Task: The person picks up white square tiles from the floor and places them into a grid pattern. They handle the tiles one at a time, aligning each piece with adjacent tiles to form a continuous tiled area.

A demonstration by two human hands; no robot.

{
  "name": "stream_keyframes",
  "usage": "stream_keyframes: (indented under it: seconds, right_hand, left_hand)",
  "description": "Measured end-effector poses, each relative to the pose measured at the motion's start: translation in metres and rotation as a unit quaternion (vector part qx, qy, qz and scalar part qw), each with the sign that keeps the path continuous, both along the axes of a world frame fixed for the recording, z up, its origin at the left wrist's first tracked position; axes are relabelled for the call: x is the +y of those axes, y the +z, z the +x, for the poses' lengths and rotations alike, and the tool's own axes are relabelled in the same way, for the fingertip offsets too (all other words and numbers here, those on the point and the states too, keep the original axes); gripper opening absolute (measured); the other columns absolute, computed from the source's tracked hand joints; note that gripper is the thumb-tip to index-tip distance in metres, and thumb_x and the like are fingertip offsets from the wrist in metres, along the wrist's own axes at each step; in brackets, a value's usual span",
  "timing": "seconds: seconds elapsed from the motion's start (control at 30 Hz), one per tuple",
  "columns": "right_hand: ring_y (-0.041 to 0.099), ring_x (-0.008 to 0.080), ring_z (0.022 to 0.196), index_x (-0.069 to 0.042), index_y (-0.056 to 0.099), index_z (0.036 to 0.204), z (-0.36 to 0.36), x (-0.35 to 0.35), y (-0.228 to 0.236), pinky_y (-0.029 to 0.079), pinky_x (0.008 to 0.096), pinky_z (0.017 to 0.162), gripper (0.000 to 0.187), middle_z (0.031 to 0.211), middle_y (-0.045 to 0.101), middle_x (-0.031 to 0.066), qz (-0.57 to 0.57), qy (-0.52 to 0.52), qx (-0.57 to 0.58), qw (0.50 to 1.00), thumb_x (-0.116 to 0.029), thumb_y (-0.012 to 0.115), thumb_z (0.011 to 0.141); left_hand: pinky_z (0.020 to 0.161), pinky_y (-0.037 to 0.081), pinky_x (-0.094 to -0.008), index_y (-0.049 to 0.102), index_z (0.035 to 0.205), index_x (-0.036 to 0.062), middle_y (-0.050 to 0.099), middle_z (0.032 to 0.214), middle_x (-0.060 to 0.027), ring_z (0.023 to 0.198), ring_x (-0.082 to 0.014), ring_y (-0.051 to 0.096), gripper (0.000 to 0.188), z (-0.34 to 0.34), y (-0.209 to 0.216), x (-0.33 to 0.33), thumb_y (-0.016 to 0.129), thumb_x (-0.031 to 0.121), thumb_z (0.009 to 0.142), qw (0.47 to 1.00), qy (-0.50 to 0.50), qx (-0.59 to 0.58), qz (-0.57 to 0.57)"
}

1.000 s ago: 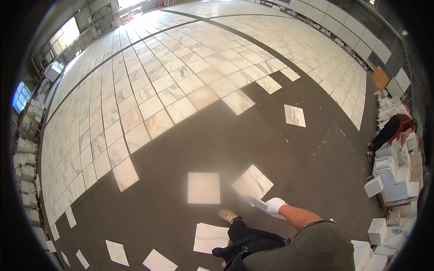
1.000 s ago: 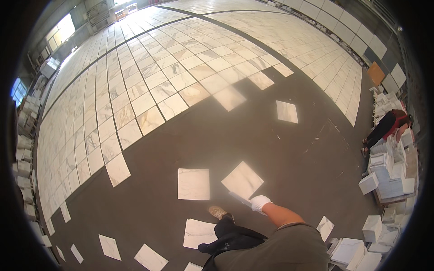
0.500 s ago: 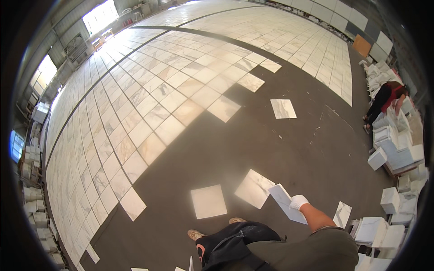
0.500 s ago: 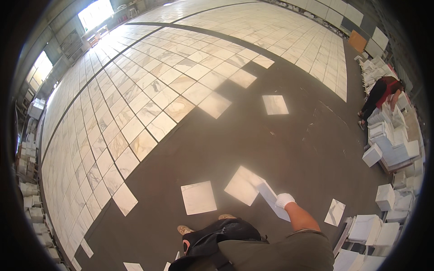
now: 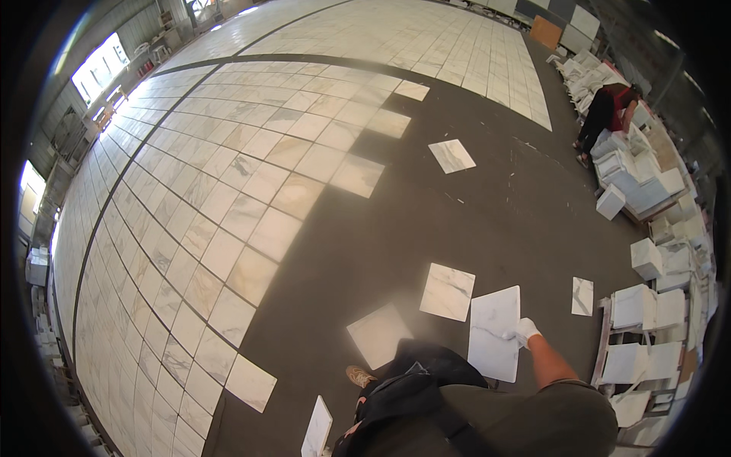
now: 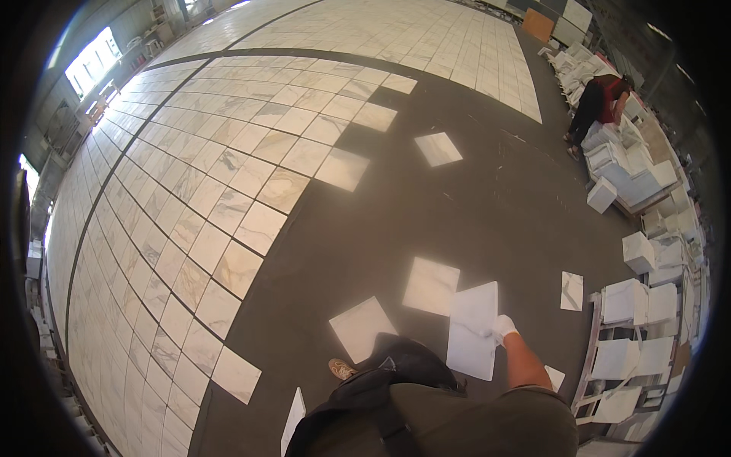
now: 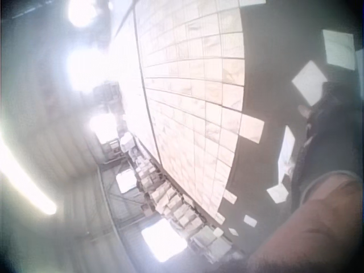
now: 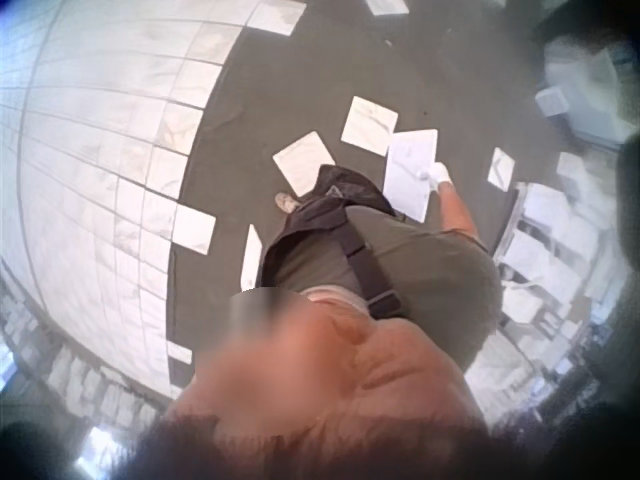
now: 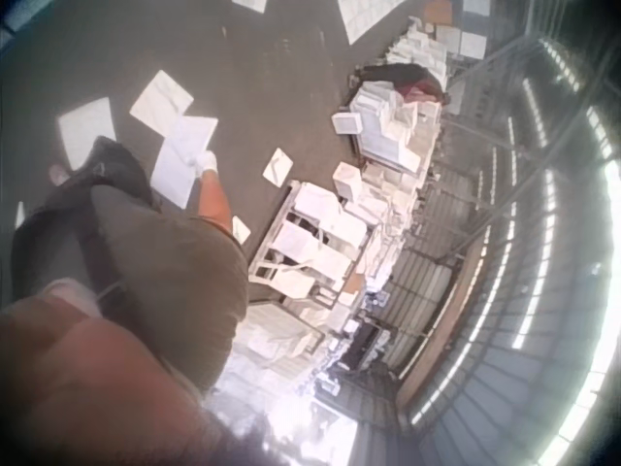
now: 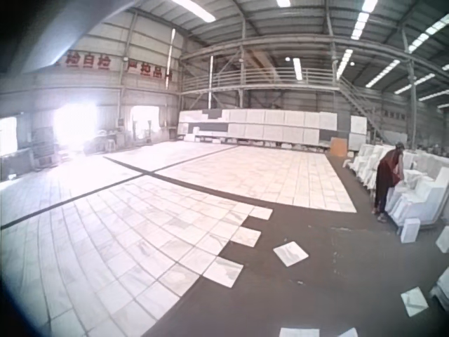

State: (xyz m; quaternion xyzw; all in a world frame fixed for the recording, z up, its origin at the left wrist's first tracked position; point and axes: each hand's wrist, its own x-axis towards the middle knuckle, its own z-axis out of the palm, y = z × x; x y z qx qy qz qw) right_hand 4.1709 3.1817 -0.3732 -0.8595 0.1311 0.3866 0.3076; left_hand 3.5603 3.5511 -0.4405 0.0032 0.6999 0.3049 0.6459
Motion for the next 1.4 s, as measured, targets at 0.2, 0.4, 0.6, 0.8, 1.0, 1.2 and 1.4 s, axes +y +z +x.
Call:
stream_keyframes:
  seconds: [0.2, 0.4, 0.6, 0.8, 1.0, 1.2, 1.4]
  right_hand:
    - [0.071, 0.0299, 0.070, 0.005, 0.073, 0.103, -0.043, 0.007, 0.027, 0.060, 0.0475, 0.060, 0.034, 0.087, 0.073, 0.0126, 0.011, -0.093, 0.073, 0.993, 0.002, 0.079, 0.069]
    - [0.072, 0.0313, 0.074, 0.003, 0.074, 0.105, -0.022, 0.008, -0.050, 0.061, 0.0474, 0.063, 0.037, 0.091, 0.074, 0.0151, -0.096, -0.064, 0.108, 0.987, -0.004, 0.084, 0.070]
    - [0.074, 0.0396, 0.084, 0.001, 0.076, 0.102, 0.133, 0.075, -0.152, 0.058, 0.0443, 0.074, 0.044, 0.101, 0.073, 0.0260, -0.204, 0.150, 0.015, 0.967, -0.028, 0.084, 0.070]
    - [0.072, 0.0407, 0.093, -0.001, 0.077, 0.094, 0.311, 0.199, -0.097, 0.055, 0.0469, 0.079, 0.032, 0.098, 0.072, 0.0264, -0.181, 0.143, -0.013, 0.973, -0.030, 0.070, 0.081]
    - [0.071, 0.0333, 0.082, 0.005, 0.074, 0.096, 0.467, 0.305, -0.047, 0.054, 0.0415, 0.074, 0.037, 0.091, 0.074, 0.0233, 0.091, -0.017, -0.156, 0.983, -0.029, 0.074, 0.081]
    - [0.061, 0.0235, 0.084, 0.011, 0.068, 0.102, 0.562, 0.365, 0.014, 0.050, 0.0390, 0.080, 0.035, 0.095, 0.071, 0.0167, 0.265, -0.198, -0.199, 0.922, -0.018, 0.070, 0.082]
    - [0.066, 0.0282, 0.115, 0.013, 0.063, 0.123, 0.644, 0.424, 0.082, 0.051, 0.0397, 0.102, 0.048, 0.125, 0.068, 0.0195, 0.385, -0.330, -0.131, 0.852, -0.006, 0.068, 0.079]
  left_hand:
    - [0.064, 0.051, -0.0471, 0.065, 0.114, 0.0067, 0.066, 0.089, -0.0120, 0.076, -0.0330, 0.063, 0.063, -0.023, -0.012, 0.072, 0.047, 0.063, 0.094, 0.999, -0.024, 0.019, -0.022]
    - [0.063, 0.050, -0.0483, 0.066, 0.111, 0.0072, 0.066, 0.086, -0.0121, 0.075, -0.0339, 0.062, 0.065, 0.061, -0.023, 0.151, 0.045, 0.066, 0.094, 0.998, -0.049, 0.035, -0.034]
    - [0.062, 0.050, -0.0495, 0.067, 0.109, 0.0078, 0.065, 0.084, -0.0122, 0.073, -0.0348, 0.061, 0.068, 0.209, -0.027, 0.224, 0.044, 0.069, 0.093, 0.998, -0.042, 0.049, -0.026]
    - [0.061, 0.049, -0.0507, 0.067, 0.107, 0.0084, 0.065, 0.081, -0.0123, 0.072, -0.0357, 0.061, 0.070, 0.312, -0.028, 0.270, 0.042, 0.072, 0.093, 0.996, -0.068, 0.023, -0.053]
    - [0.046, 0.040, -0.0452, 0.065, 0.086, 0.0101, 0.053, 0.057, -0.0072, 0.048, -0.0308, 0.050, 0.069, 0.418, -0.045, 0.361, 0.039, 0.073, 0.094, 0.958, -0.175, -0.174, -0.146]
    - [0.051, 0.046, -0.0459, 0.066, 0.099, 0.0047, 0.063, 0.074, -0.0101, 0.060, -0.0312, 0.059, 0.053, 0.565, -0.092, 0.471, 0.051, 0.055, 0.097, 0.971, -0.208, -0.098, -0.068]
    - [0.060, 0.051, -0.0455, 0.062, 0.113, 0.0027, 0.063, 0.095, -0.0138, 0.078, -0.0333, 0.061, 0.048, 0.733, -0.076, 0.566, 0.052, 0.046, 0.096, 0.985, -0.168, -0.020, -0.016]
